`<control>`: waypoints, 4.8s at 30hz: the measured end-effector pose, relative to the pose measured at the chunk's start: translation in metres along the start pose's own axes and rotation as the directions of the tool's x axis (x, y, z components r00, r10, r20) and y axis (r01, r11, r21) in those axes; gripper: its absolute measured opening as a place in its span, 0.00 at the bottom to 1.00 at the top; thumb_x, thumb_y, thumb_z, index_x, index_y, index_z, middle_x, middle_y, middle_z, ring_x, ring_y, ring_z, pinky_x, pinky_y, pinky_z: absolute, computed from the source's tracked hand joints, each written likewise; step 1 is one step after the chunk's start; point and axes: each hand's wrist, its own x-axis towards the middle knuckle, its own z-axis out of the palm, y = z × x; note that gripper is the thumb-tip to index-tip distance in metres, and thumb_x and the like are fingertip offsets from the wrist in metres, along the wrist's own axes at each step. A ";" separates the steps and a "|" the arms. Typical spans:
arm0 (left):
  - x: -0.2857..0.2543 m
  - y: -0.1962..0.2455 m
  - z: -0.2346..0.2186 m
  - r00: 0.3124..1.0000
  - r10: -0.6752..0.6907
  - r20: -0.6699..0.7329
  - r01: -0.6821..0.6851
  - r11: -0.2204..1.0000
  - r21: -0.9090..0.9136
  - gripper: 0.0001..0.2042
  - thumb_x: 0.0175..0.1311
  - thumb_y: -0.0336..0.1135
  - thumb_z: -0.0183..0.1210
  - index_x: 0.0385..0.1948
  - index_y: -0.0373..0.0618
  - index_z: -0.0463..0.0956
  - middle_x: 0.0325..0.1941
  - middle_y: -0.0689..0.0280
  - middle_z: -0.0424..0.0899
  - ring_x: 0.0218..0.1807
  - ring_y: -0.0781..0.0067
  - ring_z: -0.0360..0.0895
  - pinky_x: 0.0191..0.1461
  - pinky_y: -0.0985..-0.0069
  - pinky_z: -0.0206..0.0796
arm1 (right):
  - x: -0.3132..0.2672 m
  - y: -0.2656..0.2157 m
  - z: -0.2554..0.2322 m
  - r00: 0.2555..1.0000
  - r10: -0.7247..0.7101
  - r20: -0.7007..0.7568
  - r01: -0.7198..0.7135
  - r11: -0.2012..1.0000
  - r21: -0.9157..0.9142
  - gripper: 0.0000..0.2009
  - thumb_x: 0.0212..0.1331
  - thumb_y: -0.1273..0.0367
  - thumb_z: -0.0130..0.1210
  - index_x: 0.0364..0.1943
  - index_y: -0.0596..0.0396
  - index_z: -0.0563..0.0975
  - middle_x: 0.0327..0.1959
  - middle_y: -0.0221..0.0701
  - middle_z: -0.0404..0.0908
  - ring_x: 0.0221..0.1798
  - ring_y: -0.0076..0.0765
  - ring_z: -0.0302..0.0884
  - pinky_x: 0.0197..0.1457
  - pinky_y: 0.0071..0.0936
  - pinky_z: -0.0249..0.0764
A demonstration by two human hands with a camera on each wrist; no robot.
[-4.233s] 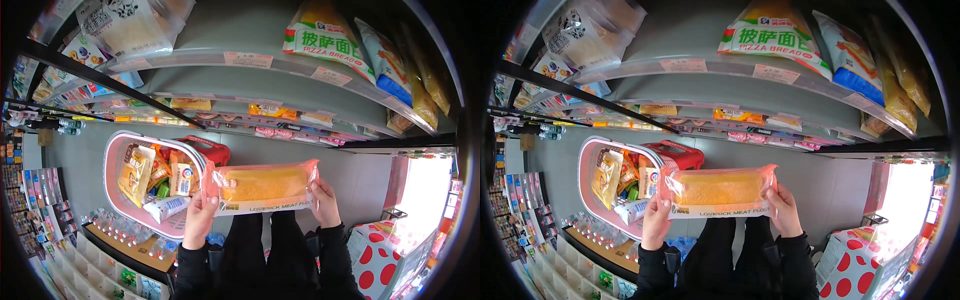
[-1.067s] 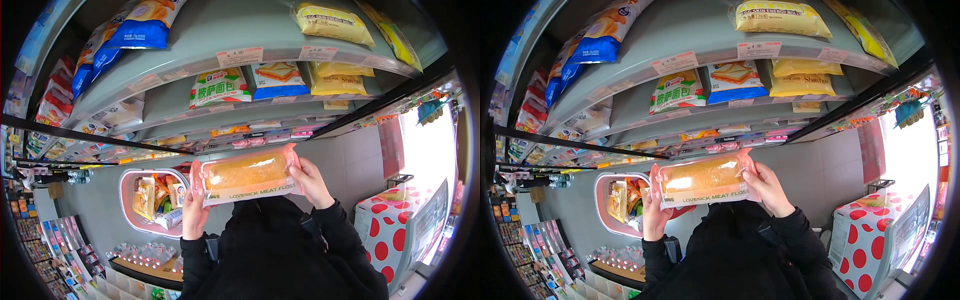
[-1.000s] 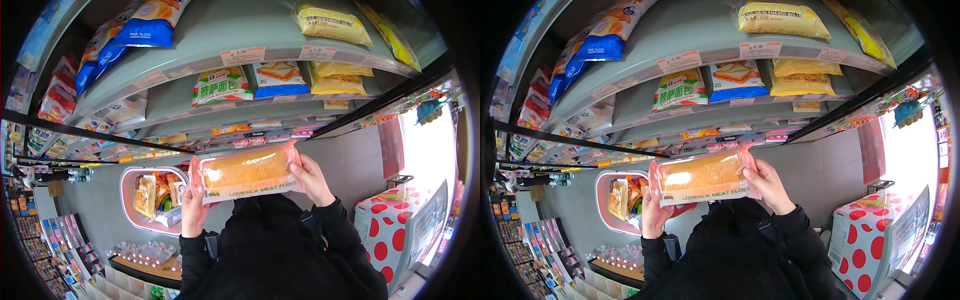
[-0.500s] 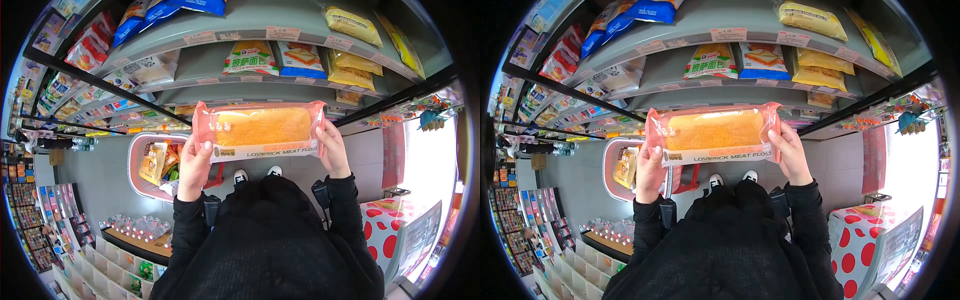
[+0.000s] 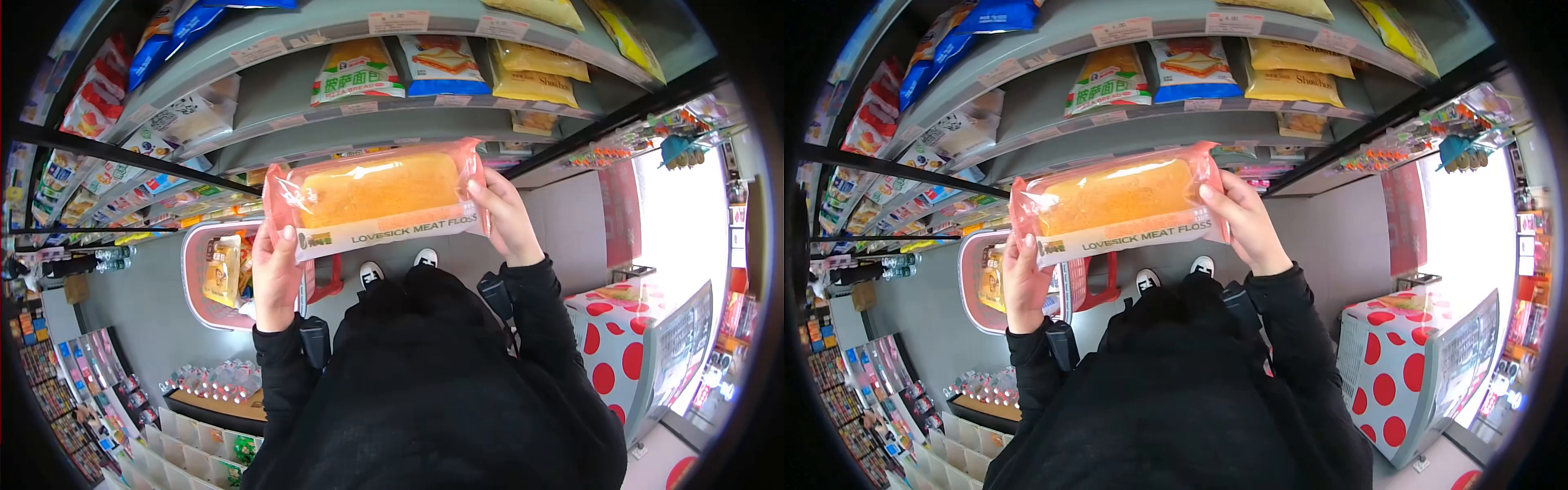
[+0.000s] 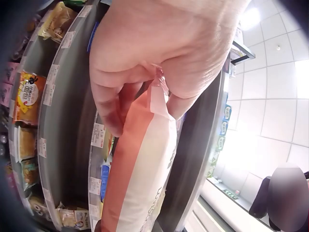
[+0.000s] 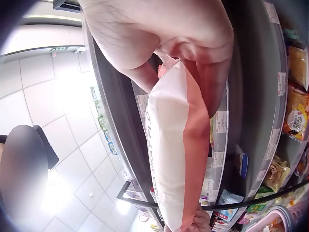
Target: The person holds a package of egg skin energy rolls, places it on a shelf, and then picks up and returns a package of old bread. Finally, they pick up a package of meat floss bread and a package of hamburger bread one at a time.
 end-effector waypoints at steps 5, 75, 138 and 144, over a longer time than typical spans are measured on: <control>-0.001 0.001 -0.002 0.997 -0.019 -0.072 0.022 0.999 0.030 0.21 0.54 0.35 0.55 0.49 0.39 0.62 0.46 0.64 0.71 0.46 0.75 0.69 0.48 0.76 0.62 | 0.000 0.001 0.001 0.999 0.006 0.032 -0.008 0.999 0.051 0.17 0.55 0.67 0.48 0.46 0.62 0.66 0.42 0.30 0.71 0.46 0.22 0.66 0.50 0.21 0.62; 0.059 -0.077 0.109 0.961 -0.272 -0.051 0.276 0.954 0.120 0.19 0.57 0.33 0.51 0.50 0.41 0.60 0.50 0.63 0.68 0.51 0.70 0.67 0.52 0.71 0.61 | -0.022 0.012 -0.137 0.964 -0.011 -0.267 0.015 1.000 0.011 0.16 0.54 0.63 0.50 0.38 0.63 0.70 0.31 0.25 0.69 0.35 0.17 0.63 0.39 0.17 0.62; -0.001 -0.017 -0.118 0.969 -0.068 -0.239 0.064 0.998 -0.023 0.16 0.54 0.30 0.55 0.44 0.39 0.67 0.40 0.70 0.73 0.40 0.84 0.68 0.44 0.85 0.59 | 0.029 0.094 0.070 0.921 0.325 -0.215 -0.336 0.942 -0.019 0.11 0.55 0.70 0.46 0.41 0.62 0.68 0.35 0.29 0.71 0.40 0.23 0.68 0.43 0.18 0.64; -0.010 -0.048 -0.145 0.957 -0.143 -0.254 0.140 0.990 -0.028 0.15 0.54 0.30 0.54 0.43 0.38 0.67 0.40 0.70 0.73 0.42 0.83 0.67 0.46 0.84 0.57 | 0.026 0.136 0.068 0.903 0.387 -0.188 -0.395 0.919 -0.007 0.08 0.54 0.69 0.46 0.35 0.59 0.69 0.29 0.25 0.67 0.34 0.19 0.64 0.39 0.16 0.60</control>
